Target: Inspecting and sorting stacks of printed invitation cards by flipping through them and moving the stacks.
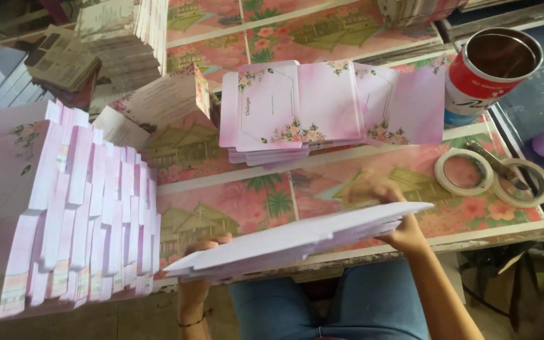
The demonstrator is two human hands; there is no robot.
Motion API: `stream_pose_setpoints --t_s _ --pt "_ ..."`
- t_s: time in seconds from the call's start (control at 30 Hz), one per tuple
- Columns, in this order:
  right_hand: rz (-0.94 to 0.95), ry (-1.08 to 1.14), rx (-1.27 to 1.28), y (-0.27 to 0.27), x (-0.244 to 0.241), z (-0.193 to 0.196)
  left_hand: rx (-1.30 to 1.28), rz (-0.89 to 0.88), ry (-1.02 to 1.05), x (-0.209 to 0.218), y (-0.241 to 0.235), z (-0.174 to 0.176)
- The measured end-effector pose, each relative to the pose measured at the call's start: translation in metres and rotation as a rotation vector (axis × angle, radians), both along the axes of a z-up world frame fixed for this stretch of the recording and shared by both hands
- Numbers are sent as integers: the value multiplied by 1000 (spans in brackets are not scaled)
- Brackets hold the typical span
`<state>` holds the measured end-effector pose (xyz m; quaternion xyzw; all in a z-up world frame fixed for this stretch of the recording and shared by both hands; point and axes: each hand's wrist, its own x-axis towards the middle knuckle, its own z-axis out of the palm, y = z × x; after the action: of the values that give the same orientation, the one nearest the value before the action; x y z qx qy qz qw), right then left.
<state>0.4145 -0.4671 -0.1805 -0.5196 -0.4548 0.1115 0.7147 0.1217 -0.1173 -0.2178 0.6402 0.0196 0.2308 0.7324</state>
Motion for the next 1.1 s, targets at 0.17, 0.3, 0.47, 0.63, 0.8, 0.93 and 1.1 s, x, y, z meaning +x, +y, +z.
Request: stream_pose_setpoints --t_s 0.17,0.3,0.47,0.63,0.8,0.93,1.1 --pt "-135 57 -144 -5 -16 -10 223 294 -12 9 -17 62" --pt "-126 72 -57 0 -22 9 226 246 -113 24 -25 74" --pt "-160 49 -14 23 -38 4 282 110 -179 43 -43 109" --pt "-213 148 -51 16 -37 9 299 192 -94 38 -35 108" --pt "-307 231 34 34 -58 34 71 216 -186 44 -24 84" --pt "-262 205 6 33 -36 26 136 246 -173 51 -19 86" --pt "-189 316 -68 28 -49 2 -10 211 -224 45 -21 62"
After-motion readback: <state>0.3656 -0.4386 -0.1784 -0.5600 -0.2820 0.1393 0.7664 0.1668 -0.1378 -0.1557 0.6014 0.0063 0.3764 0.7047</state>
